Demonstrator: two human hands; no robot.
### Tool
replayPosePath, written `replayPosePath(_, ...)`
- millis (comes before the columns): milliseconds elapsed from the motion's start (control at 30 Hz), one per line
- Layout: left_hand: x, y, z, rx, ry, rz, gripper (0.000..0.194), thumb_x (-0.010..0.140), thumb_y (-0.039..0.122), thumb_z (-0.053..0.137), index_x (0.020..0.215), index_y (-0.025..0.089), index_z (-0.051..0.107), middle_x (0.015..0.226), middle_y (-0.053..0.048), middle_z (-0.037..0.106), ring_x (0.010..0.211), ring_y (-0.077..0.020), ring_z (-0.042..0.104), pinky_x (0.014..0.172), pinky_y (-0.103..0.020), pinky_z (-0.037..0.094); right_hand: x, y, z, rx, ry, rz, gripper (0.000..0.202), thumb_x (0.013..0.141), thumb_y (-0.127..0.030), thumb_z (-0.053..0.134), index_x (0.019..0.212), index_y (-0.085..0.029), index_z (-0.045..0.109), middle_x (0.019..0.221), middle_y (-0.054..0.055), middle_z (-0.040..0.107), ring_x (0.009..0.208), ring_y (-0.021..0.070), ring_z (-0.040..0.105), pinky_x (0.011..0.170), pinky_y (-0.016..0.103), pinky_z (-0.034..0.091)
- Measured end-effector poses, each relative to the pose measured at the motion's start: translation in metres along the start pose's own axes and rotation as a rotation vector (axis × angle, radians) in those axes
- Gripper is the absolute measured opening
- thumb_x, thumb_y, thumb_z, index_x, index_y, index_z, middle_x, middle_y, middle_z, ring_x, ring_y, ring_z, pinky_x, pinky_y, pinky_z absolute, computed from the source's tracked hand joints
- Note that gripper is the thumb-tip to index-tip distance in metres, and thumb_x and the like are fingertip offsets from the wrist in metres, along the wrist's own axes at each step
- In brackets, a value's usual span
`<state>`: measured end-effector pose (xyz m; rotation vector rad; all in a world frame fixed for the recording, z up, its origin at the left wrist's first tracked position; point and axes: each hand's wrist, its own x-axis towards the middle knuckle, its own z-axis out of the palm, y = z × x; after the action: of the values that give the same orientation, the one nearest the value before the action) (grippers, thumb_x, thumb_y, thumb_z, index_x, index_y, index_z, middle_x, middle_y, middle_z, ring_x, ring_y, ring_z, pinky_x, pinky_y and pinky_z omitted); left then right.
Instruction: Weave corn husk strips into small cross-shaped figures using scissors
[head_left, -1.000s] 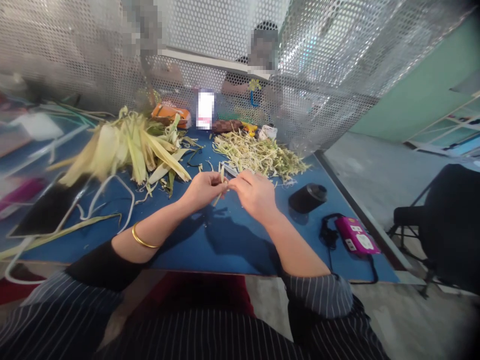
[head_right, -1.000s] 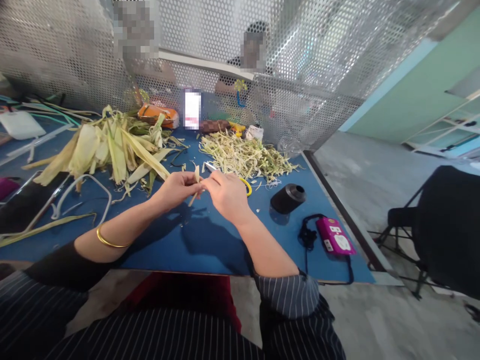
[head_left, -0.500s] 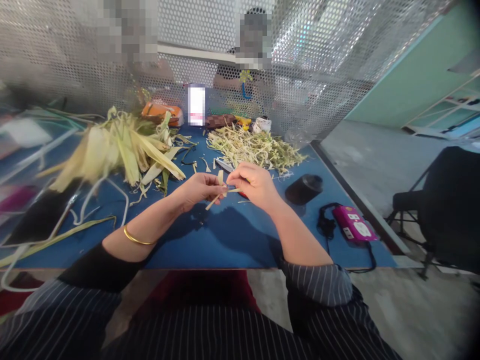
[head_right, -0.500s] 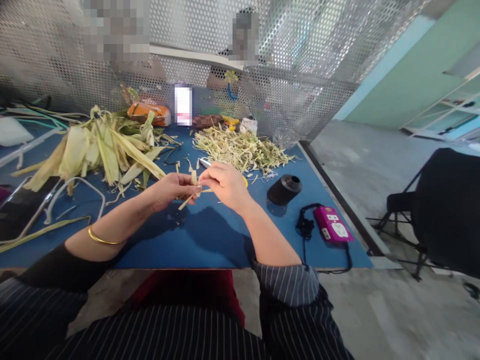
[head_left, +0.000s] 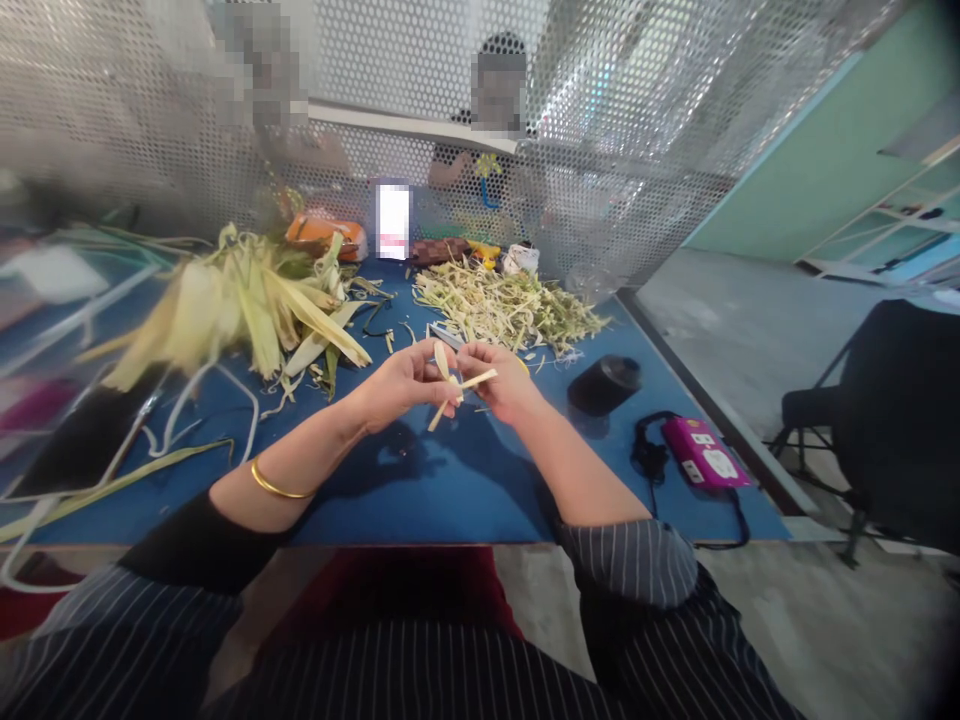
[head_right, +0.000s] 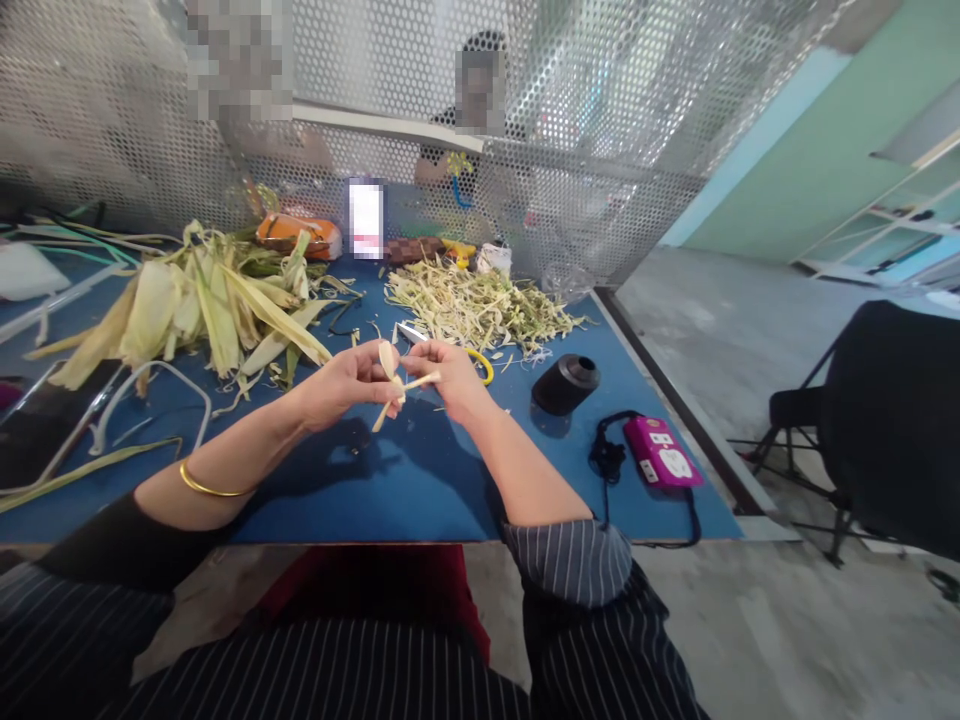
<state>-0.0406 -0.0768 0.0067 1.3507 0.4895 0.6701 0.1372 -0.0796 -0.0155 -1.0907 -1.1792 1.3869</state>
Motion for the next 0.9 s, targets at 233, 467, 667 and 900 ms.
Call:
replayPosePath(233,-0.001,-0.001,-0.001,0.035,0.028,-0.035,0.028,0.072,0.025,0.071,0.095,0.01,0.069,0.073,-0.004,0.068,0.063,-0.0127,0.062,0.069,-0.029,0.051,0.001,0.007,0.008,0.104,0.067,0.064,0.025,0.059,-0.033,0.073,0.067,-0.018,0.054,0.05,-0.006,0.052,0.044,0.0056,0.04,0.045,0.02,0.033)
replayPosePath(467,0.002,-0.006,-0.007,-0.013,0.177,-0.067,0.022,0.069,0.027,0.074,0.086,0.014,0.07,0.072,-0.003,0.069,0.061,-0.0109,0.063,0.065,-0.024,0.05,-0.001,0.011,0.006,-0.13,-0.005,-0.066,0.016,0.063,-0.029,0.07,0.068,-0.016,0.062,0.058,-0.003,0.059,0.049,0.007,0.046,0.051,0.023,0.039)
replayPosePath(667,0.007,-0.006,-0.012,-0.077,0.438,-0.037,0.026,0.065,0.028,0.076,0.084,0.012,0.068,0.069,-0.001,0.067,0.059,-0.0097,0.061,0.066,-0.025,0.051,-0.013,-0.002,0.004,-0.48,-0.083,-0.254,0.015,0.081,-0.031,0.058,0.08,-0.018,0.065,0.059,-0.003,0.053,0.054,0.0092,0.048,0.057,0.025,0.041)
replayPosePath(900,0.008,-0.008,-0.014,0.021,0.485,-0.043,0.019,0.065,0.024,0.074,0.078,0.011,0.068,0.066,0.0,0.065,0.056,-0.0091,0.059,0.062,-0.023,0.048,-0.034,-0.02,0.012,-0.629,0.03,-0.581,0.015,0.09,-0.027,0.048,0.08,-0.02,0.058,0.095,0.006,0.061,0.088,0.0158,0.057,0.082,0.032,0.044)
